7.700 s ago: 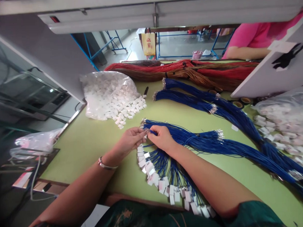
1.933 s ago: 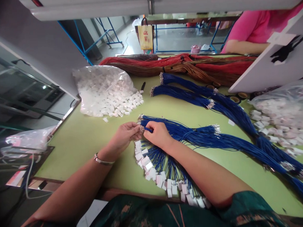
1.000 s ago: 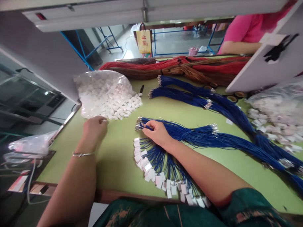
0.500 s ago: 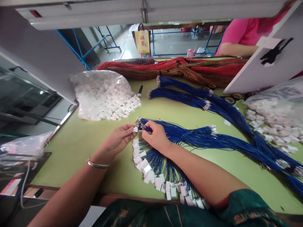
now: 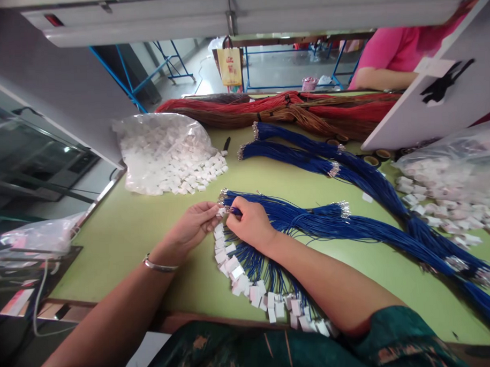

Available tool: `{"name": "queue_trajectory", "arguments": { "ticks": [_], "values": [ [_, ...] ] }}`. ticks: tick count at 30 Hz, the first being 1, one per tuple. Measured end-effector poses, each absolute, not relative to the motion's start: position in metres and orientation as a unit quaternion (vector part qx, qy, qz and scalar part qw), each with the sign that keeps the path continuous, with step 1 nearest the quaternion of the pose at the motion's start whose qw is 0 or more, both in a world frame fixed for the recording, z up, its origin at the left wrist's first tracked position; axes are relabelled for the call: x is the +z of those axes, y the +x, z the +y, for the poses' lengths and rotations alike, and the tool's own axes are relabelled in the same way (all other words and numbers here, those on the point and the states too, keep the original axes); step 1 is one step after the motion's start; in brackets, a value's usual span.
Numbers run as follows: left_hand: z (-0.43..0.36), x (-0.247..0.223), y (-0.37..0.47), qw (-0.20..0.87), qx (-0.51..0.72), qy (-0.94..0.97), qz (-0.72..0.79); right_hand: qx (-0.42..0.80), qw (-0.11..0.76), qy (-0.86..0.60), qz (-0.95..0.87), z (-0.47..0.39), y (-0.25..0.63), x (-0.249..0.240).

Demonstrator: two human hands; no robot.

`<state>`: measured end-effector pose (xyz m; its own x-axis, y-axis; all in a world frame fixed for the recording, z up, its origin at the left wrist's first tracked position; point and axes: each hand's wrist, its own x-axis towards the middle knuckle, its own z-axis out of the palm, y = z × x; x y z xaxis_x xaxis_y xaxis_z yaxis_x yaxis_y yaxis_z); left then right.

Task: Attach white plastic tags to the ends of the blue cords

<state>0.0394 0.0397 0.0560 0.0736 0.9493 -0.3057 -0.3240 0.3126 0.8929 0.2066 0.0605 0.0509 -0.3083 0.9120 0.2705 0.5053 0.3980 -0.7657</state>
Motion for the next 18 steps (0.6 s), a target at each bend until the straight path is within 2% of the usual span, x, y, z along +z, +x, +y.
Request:
{"name": "queue_trajectory", "arguments": {
  "ticks": [6,12,18],
  "values": [
    [0.038,0.046,0.038,0.592,0.46,0.404,0.525,0.262,0.32,-0.476,-0.776,0.06,0.205,0.049],
    [0.039,0.039,0.035,0.556,0.431,0.469,0.534,0.344,0.332,-0.428,-0.767,0.069,0.21,0.043],
    [0.042,0.035,0.035,0.551,0.412,0.471,0.552,0.378,0.292,-0.438,-0.762,0.074,0.213,0.047]
  ]
}}
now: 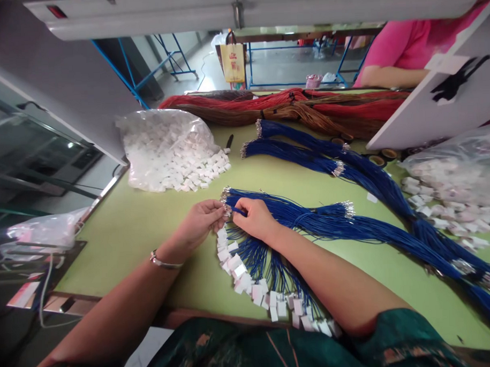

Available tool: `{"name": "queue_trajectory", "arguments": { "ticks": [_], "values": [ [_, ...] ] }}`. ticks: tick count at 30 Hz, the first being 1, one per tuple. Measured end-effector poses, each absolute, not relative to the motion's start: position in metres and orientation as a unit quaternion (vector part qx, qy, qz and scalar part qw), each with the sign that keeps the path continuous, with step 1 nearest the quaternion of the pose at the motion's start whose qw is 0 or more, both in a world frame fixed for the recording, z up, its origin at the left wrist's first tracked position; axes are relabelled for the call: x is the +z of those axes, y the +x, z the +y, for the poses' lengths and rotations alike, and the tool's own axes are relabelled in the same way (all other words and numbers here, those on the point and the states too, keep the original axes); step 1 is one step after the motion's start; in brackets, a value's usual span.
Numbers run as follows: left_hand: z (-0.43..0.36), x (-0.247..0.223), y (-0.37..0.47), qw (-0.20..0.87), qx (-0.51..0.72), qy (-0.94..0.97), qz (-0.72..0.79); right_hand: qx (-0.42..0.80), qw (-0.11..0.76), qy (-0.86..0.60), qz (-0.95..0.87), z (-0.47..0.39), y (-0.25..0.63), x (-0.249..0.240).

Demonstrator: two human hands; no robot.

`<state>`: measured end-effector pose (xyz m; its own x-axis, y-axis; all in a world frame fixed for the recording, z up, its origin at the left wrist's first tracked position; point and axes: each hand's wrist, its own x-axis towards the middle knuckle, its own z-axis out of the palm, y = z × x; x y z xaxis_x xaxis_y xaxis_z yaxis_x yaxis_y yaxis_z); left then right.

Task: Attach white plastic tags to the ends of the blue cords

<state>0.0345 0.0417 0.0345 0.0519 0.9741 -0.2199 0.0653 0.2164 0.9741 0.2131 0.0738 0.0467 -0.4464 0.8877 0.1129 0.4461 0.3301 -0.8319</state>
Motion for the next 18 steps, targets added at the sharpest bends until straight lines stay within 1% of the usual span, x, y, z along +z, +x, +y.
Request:
{"name": "queue_trajectory", "arguments": {
  "ticks": [3,6,8,10,12,14,16,18],
  "values": [
    [0.04,0.042,0.035,0.535,0.372,0.514,0.558,0.4,0.282,-0.418,-0.766,0.075,0.213,0.048],
    [0.036,0.054,0.032,0.521,0.287,0.591,0.545,0.44,0.312,-0.423,-0.729,0.076,0.214,0.051],
    [0.037,0.059,0.026,0.497,0.244,0.645,0.526,0.495,0.327,-0.434,-0.678,0.077,0.214,0.054],
    [0.044,0.058,0.016,0.412,0.276,0.668,0.555,0.55,0.33,-0.436,-0.631,0.077,0.214,0.056],
    [0.058,0.05,0.003,0.256,0.349,0.662,0.612,0.583,0.335,-0.428,-0.604,0.076,0.213,0.056],
    [0.075,0.038,-0.008,0.112,0.376,0.665,0.636,0.6,0.339,-0.42,-0.59,0.074,0.21,0.055],
    [0.088,0.027,-0.015,0.055,0.341,0.691,0.635,0.611,0.34,-0.415,-0.582,0.073,0.208,0.054],
    [0.094,0.02,-0.017,0.039,0.296,0.708,0.64,0.608,0.348,-0.416,-0.58,0.072,0.207,0.054]
  ]
}}
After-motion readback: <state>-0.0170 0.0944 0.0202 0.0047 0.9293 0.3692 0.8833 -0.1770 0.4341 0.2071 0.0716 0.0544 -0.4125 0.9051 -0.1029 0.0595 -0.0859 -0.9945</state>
